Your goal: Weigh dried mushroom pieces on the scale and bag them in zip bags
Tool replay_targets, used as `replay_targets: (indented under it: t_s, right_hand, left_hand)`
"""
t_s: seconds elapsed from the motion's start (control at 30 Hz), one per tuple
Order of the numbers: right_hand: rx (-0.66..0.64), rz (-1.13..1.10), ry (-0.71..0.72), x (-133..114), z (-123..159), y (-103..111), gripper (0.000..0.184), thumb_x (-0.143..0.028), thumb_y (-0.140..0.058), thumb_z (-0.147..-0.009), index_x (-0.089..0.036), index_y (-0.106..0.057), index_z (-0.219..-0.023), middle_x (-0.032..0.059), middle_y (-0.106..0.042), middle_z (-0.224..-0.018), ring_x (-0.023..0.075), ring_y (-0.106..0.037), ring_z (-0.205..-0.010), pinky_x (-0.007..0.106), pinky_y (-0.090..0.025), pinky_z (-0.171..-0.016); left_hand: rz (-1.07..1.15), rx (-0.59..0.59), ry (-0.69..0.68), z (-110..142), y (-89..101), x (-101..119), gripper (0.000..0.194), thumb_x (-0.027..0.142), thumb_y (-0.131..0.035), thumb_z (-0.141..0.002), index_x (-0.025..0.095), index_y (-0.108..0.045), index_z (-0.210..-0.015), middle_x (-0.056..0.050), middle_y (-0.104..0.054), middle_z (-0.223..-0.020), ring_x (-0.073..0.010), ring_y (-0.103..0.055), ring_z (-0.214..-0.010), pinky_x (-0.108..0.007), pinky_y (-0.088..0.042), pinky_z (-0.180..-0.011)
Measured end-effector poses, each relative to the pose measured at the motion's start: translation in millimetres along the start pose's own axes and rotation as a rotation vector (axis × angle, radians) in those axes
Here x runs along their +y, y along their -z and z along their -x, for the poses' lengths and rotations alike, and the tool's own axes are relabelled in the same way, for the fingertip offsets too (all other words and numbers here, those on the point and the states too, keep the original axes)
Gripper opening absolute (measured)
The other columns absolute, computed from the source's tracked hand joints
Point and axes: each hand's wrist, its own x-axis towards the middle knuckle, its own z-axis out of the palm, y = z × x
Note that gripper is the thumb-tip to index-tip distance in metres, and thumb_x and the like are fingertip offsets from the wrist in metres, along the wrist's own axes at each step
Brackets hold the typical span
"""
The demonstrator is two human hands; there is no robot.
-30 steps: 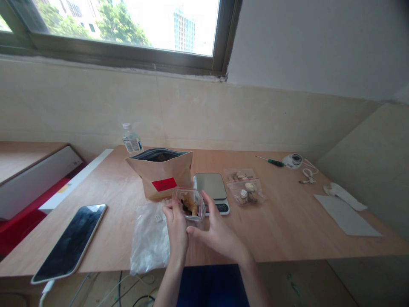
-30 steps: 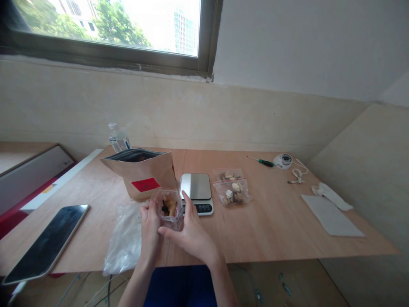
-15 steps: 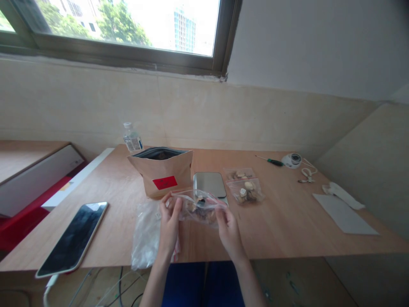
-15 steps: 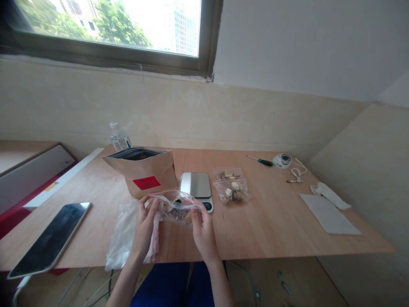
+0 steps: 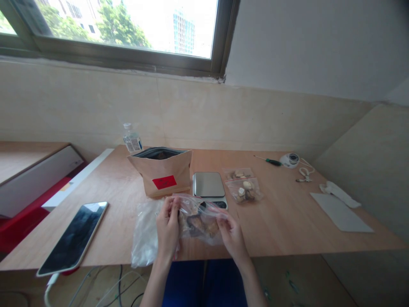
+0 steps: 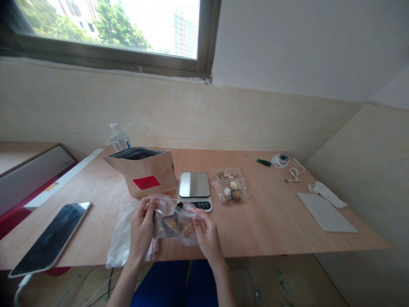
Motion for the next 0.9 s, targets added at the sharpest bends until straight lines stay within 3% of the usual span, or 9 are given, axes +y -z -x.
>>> replay_targets:
  t_s: [0.13, 0.2, 0.33, 0.47, 0.53, 0.63, 0.73, 0.83, 0.9]
  right_hand:
    - [-0.132, 0.001, 0.001, -7.3, 3.5, 8.8, 0.039, -0.048, -0.049, -0.088, -0.022, -0.064, -0.113, 0.0092, -0.066, -0.115, 0.0236, -0.058, -0.112, 0.035, -0.044, -0.097]
    - [-0.138, 0.009, -0.011, -11.0, 4.8, 11.9, 0.040, -0.049, -0.050, -0.087, -0.021, -0.065, -0.112, 0.0095, -0.068, -0.112, 0.0241, -0.060, -0.109, 0.035, -0.045, -0.095]
    - [-0.001, -0.018, -0.054, -17.2, 7.5, 7.7, 0.039, -0.049, -0.046, -0.089, -0.019, -0.068, -0.097, 0.0082, -0.071, -0.094, 0.0209, -0.066, -0.089, 0.030, -0.051, -0.083]
    - [0.058, -0.092, -0.115, -19.4, 7.7, -3.2, 0.037, -0.052, -0.049, -0.086, -0.019, -0.066, -0.090, 0.0019, -0.066, -0.073, 0.0127, -0.059, -0.056, 0.020, -0.049, -0.052]
    - [0.084, -0.136, -0.148, -17.8, 6.7, -5.8, 0.038, -0.054, -0.052, -0.084, -0.019, -0.065, -0.085, -0.0004, -0.061, -0.065, 0.0109, -0.054, -0.049, 0.018, -0.043, -0.043]
    - [0.217, -0.202, -0.219, -13.4, 5.6, -3.4, 0.044, -0.059, -0.045, -0.085, -0.019, -0.063, -0.083, -0.0036, -0.051, -0.052, 0.0101, -0.049, -0.041, 0.018, -0.040, -0.039]
    - [0.230, -0.214, -0.200, -10.6, 5.8, 2.8, 0.046, -0.060, -0.041, -0.086, -0.019, -0.060, -0.098, -0.0040, -0.051, -0.052, 0.0125, -0.054, -0.045, 0.021, -0.045, -0.045]
    - [0.098, -0.195, -0.023, -11.2, 7.5, 6.7, 0.047, -0.060, -0.049, -0.083, -0.021, -0.054, -0.110, 0.0037, -0.067, -0.079, 0.0180, -0.066, -0.073, 0.028, -0.053, -0.069]
    - [0.051, -0.191, 0.075, -12.7, 8.7, 7.3, 0.048, -0.062, -0.049, -0.082, -0.023, -0.053, -0.110, 0.0076, -0.067, -0.096, 0.0206, -0.065, -0.089, 0.032, -0.052, -0.079]
  left_hand:
    - [-0.087, -0.002, -0.086, 0.5, 0.2, -8.5, 0.026, 0.041, -0.045, -0.087, 0.020, -0.060, -0.082, 0.001, -0.062, -0.069, -0.0135, -0.056, -0.062, -0.021, -0.043, -0.057]
    - [-0.114, 0.005, -0.119, 0.8, 1.7, -13.1, 0.026, 0.040, -0.045, -0.087, 0.019, -0.061, -0.082, 0.001, -0.064, -0.068, -0.0135, -0.057, -0.060, -0.021, -0.043, -0.056]
    - [-0.142, -0.015, -0.231, 3.4, 7.9, -22.6, 0.025, 0.034, -0.044, -0.089, 0.019, -0.063, -0.084, -0.001, -0.068, -0.075, -0.0139, -0.061, -0.066, -0.022, -0.046, -0.061]
    - [-0.150, -0.133, -0.355, 7.5, 13.6, -29.9, 0.027, 0.030, -0.042, -0.090, 0.019, -0.066, -0.088, -0.002, -0.071, -0.083, -0.0136, -0.064, -0.070, -0.021, -0.047, -0.063]
    - [-0.144, -0.137, -0.351, 9.3, 14.2, -31.1, 0.027, 0.031, -0.042, -0.090, 0.019, -0.066, -0.088, -0.002, -0.071, -0.083, -0.0136, -0.063, -0.071, -0.021, -0.047, -0.063]
    - [-0.131, -0.045, -0.256, 11.8, 12.4, -30.7, 0.026, 0.035, -0.044, -0.090, 0.018, -0.063, -0.081, 0.001, -0.064, -0.068, -0.0120, -0.057, -0.060, -0.020, -0.044, -0.057]
    - [-0.116, 0.058, -0.157, 13.8, 9.3, -29.2, 0.029, 0.039, -0.046, -0.089, 0.018, -0.058, -0.073, 0.004, -0.051, -0.055, -0.0102, -0.046, -0.050, -0.019, -0.037, -0.049]
    - [-0.102, 0.092, -0.089, 14.4, 6.5, -26.4, 0.030, 0.042, -0.047, -0.088, 0.018, -0.057, -0.073, 0.004, -0.049, -0.056, -0.0104, -0.045, -0.051, -0.020, -0.037, -0.050]
    - [-0.093, 0.114, -0.060, 14.3, 5.1, -23.9, 0.032, 0.044, -0.047, -0.088, 0.018, -0.056, -0.072, 0.004, -0.049, -0.057, -0.0111, -0.046, -0.053, -0.020, -0.037, -0.052]
